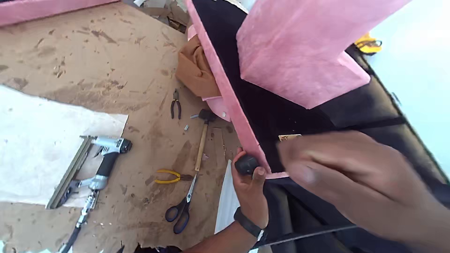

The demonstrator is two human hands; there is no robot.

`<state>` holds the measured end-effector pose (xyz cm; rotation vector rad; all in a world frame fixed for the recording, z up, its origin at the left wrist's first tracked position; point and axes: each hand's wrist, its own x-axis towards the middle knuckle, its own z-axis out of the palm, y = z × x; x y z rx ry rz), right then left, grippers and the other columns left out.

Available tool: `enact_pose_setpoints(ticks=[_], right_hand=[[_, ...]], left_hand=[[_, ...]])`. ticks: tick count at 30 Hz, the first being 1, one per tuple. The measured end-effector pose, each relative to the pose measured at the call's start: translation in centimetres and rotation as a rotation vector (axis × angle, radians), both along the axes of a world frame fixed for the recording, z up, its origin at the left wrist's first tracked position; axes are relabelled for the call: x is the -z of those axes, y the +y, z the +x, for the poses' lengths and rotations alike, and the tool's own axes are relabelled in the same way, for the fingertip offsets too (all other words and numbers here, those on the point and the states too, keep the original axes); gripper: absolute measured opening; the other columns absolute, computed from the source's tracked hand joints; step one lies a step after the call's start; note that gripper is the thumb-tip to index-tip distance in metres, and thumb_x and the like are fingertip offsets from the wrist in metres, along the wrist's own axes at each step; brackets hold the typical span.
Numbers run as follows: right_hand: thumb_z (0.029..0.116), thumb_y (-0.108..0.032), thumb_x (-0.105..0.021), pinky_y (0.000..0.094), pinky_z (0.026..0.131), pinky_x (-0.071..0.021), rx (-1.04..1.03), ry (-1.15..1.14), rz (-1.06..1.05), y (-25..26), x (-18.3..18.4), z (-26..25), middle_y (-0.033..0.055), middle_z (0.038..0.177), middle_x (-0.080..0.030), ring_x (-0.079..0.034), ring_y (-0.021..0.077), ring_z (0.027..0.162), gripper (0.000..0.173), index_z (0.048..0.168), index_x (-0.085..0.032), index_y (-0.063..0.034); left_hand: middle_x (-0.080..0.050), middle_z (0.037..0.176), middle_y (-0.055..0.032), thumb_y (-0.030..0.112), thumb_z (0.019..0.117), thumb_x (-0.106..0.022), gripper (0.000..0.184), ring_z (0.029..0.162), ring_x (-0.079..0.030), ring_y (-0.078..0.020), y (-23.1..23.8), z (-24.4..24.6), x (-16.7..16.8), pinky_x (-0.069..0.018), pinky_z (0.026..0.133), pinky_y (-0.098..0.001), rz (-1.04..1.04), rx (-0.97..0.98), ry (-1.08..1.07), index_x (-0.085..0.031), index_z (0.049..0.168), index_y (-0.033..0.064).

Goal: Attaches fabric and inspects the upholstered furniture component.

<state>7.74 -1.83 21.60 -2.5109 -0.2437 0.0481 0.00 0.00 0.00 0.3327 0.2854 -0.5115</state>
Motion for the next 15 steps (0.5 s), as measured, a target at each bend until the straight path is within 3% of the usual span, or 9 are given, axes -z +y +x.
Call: enact_pose_setpoints(ticks=[2, 5, 8, 12, 15], right_hand=[[0.1074, -0.031, -0.048, 0.0176, 0.039, -0.0345, -0.078, 0.112, -0.016, 2.3, 1.9, 3.7, -0.0115, 0.058, -0.047, -0.043, -0.0004, 0.048, 0.037, 0.074, -0.059, -0.0190], [0.1084, -0.032, -0.045, 0.0222, 0.037, -0.0316, -0.161, 0.290, -0.076, 5.5, 4.8, 6.5, -0.0083, 0.056, -0.046, -0.043, 0.0041, 0.045, 0.041, 0.073, -0.060, -0.0191], [0.1091, -0.039, -0.040, 0.0258, 0.041, -0.0363, -0.193, 0.509, -0.161, 7.0, 8.3, 6.6, -0.0051, 0.059, -0.049, -0.046, 0.0079, 0.049, 0.044, 0.079, -0.066, -0.0188], [0.1097, -0.042, -0.039, 0.0340, 0.047, -0.0382, -0.162, 0.823, -0.416, 3.9, 13.7, 5.3, 0.0005, 0.058, -0.047, -0.046, 0.0141, 0.050, 0.051, 0.071, -0.059, -0.0144], [0.1094, -0.043, -0.039, 0.0347, 0.044, -0.0364, -0.164, 0.799, -0.451, 6.8, 12.7, 5.5, 0.0015, 0.056, -0.045, -0.044, 0.0151, 0.047, 0.053, 0.070, -0.058, -0.0134]], left_hand=[[-0.066, 0.123, -0.0132, 0.026, 0.0858, -0.083, 0.073, 0.107, -0.067, -0.0223, -1.2, 0.2, -1.5, -0.0584, 0.093, -0.0423, 0.018, -0.071, 0.086, -0.046, 0.147, 0.0114], [-0.067, 0.116, -0.0125, 0.018, 0.0841, -0.082, 0.072, 0.102, -0.069, -0.0190, -2.8, 0.1, -2.4, -0.0599, 0.091, -0.0388, 0.098, -0.140, 0.174, -0.046, 0.146, 0.0079], [-0.070, 0.108, -0.0118, 0.010, 0.0805, -0.082, 0.063, 0.096, -0.070, -0.0177, -4.0, -0.6, -2.2, -0.0619, 0.085, -0.0376, 0.121, -0.207, 0.184, -0.053, 0.135, 0.0028], [-0.070, 0.094, -0.0097, 0.010, 0.0809, -0.083, 0.044, 0.084, -0.070, -0.0161, -4.1, -0.8, -2.5, -0.0616, 0.077, -0.0363, 0.131, -0.221, 0.194, -0.060, 0.118, 0.0031], [-0.070, 0.099, -0.0084, 0.012, 0.0821, -0.083, 0.049, 0.088, -0.070, -0.0152, -4.0, -0.8, -2.2, -0.0616, 0.080, -0.0354, 0.111, -0.236, 0.171, -0.058, 0.123, 0.0057]])
